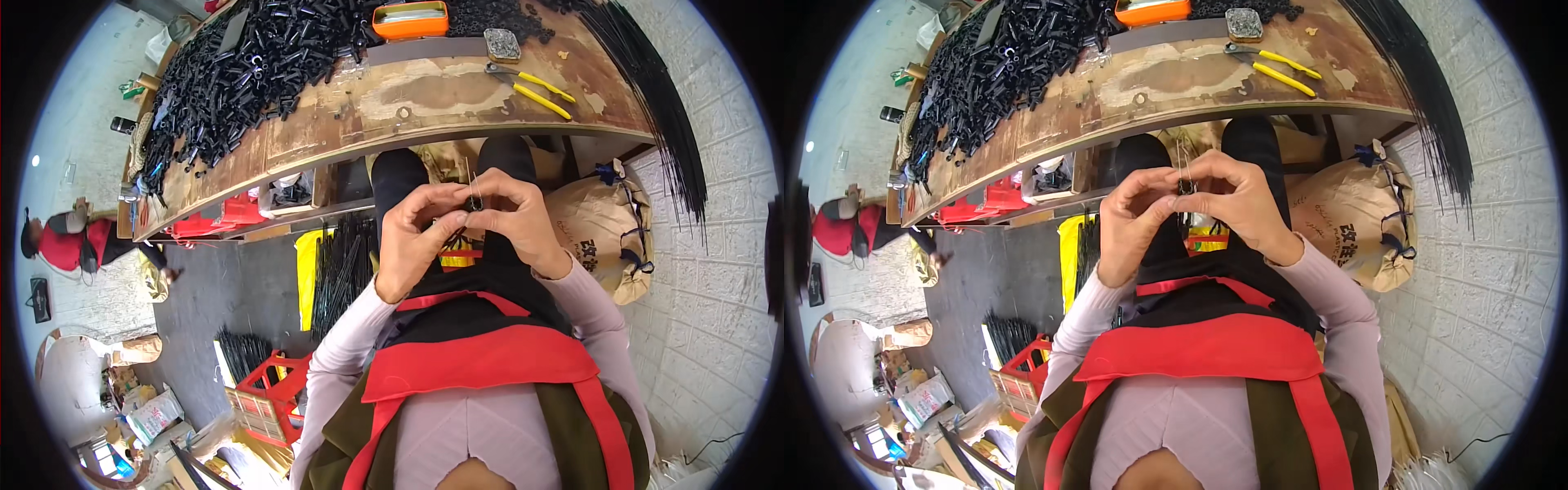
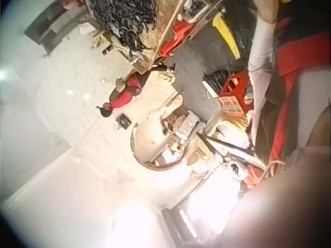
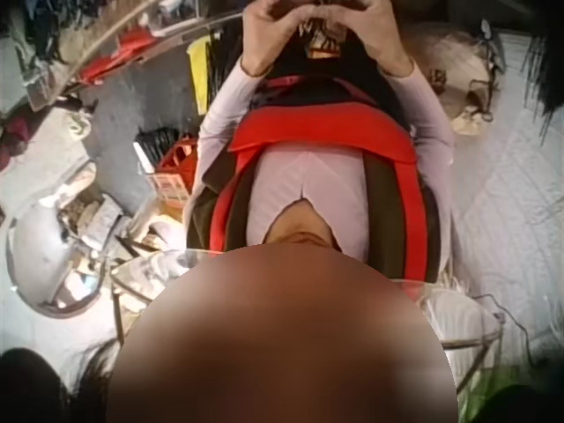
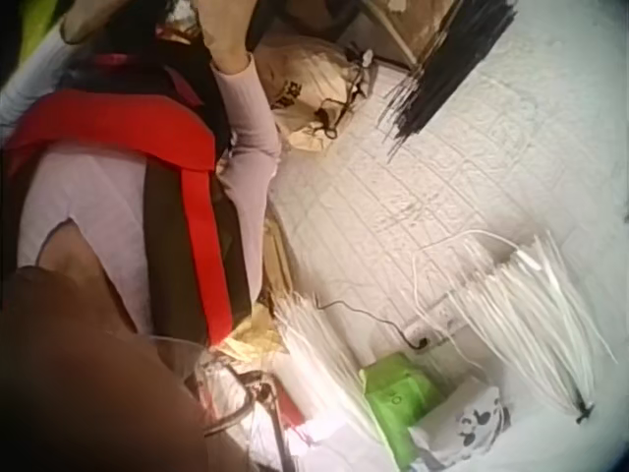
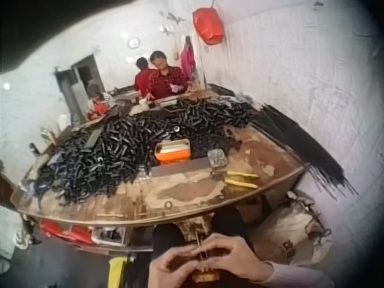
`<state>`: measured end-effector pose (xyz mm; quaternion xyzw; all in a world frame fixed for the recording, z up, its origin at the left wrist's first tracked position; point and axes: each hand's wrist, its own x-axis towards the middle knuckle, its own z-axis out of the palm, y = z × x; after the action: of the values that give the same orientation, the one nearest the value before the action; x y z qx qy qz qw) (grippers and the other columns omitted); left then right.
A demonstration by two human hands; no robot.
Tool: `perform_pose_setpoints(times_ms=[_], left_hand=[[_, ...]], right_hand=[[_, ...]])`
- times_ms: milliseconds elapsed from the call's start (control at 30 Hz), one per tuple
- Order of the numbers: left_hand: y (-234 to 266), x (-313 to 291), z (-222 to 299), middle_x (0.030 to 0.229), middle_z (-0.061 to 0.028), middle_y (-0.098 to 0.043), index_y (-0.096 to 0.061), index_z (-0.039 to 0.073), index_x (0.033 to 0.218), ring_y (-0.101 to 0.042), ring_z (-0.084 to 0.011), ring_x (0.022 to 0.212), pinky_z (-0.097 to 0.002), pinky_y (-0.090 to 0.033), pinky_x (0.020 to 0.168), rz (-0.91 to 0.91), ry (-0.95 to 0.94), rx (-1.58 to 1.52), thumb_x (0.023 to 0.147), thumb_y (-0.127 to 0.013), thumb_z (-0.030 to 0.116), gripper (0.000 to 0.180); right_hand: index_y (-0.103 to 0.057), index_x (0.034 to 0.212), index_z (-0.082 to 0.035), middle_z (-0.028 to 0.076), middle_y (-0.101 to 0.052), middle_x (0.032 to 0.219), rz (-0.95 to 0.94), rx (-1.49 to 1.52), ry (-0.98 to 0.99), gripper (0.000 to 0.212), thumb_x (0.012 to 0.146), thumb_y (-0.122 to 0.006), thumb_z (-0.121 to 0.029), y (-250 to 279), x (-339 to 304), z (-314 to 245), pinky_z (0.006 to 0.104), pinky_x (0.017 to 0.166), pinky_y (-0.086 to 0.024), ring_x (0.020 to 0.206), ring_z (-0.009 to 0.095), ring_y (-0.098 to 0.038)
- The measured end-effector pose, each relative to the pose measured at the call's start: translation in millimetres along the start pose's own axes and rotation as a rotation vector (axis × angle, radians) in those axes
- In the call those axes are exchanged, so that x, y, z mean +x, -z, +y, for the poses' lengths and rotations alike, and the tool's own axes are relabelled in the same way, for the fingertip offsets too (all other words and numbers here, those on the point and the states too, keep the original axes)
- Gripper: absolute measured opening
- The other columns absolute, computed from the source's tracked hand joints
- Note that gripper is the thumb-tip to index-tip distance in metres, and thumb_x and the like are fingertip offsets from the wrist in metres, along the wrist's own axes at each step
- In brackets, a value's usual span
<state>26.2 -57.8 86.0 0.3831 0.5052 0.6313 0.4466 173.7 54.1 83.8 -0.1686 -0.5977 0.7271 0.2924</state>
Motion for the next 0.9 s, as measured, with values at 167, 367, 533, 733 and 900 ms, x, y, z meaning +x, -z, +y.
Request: perform_pose_setpoints(times_ms=[167, 367, 533, 733, 900], left_hand=[[0, 2, 1, 0.101, -0.0016, -0.065, -0.062, 0.002, 0.105, -0.062, -0.0094, 0.095, -0.0260, -0.050, 0.088, 0.013, 0.113, -0.019, 0.085, -0.074, 0.003, 0.023], [11, 1, 1, 0.097, -0.0026, -0.062, -0.063, 0.000, 0.103, -0.061, -0.0093, 0.088, -0.0236, -0.051, 0.080, -0.188, 0.229, -0.152, 0.084, -0.074, 0.002, 0.022], [7, -6, -7, 0.095, -0.0029, -0.061, -0.061, -0.001, 0.094, -0.060, -0.0087, 0.085, -0.0229, -0.051, 0.076, -0.081, 0.107, -0.025, 0.083, -0.073, -0.001, 0.016], [-14, -16, 3, 0.092, -0.0034, -0.060, -0.059, -0.001, 0.089, -0.060, -0.0096, 0.083, -0.0239, -0.052, 0.074, 0.139, -0.103, -0.075, 0.083, -0.072, -0.004, 0.015], [13, -2, 15, 0.085, -0.0042, -0.058, -0.058, 0.003, 0.084, -0.056, -0.0131, 0.079, -0.0264, -0.046, 0.074, -0.222, 0.070, -0.266, 0.079, -0.079, 0.011, 0.022]], right_hand=[[-0.062, 0.086, -0.006, -0.003, -0.055, 0.089, 0.015, 0.164, -0.171, 0.022, 0.073, -0.079, -0.002, -1, 2, -6, 0.0216, 0.073, -0.040, 0.082, 0.007, -0.052], [-0.060, 0.081, -0.010, -0.008, -0.052, 0.075, -0.281, 0.076, -0.414, 0.025, 0.072, -0.083, -0.006, 15, 8, -16, 0.0189, 0.064, -0.034, 0.072, 0.001, -0.044], [-0.059, 0.081, -0.008, -0.006, -0.052, 0.076, -0.125, -0.031, -0.280, 0.025, 0.073, -0.083, -0.006, 4, -7, -12, 0.0189, 0.064, -0.034, 0.073, 0.002, -0.045], [-0.057, 0.084, -0.003, 0.003, -0.057, 0.087, 0.070, 0.137, 0.190, 0.025, 0.076, -0.079, 0.004, -19, -13, 3, 0.0239, 0.071, -0.046, 0.077, 0.010, -0.056], [-0.053, 0.080, -0.007, 0.004, -0.054, 0.083, -0.200, 0.260, -0.039, 0.030, 0.071, -0.078, 0.007, -13, -4, -24, 0.0279, 0.072, -0.045, 0.077, 0.014, -0.053]])
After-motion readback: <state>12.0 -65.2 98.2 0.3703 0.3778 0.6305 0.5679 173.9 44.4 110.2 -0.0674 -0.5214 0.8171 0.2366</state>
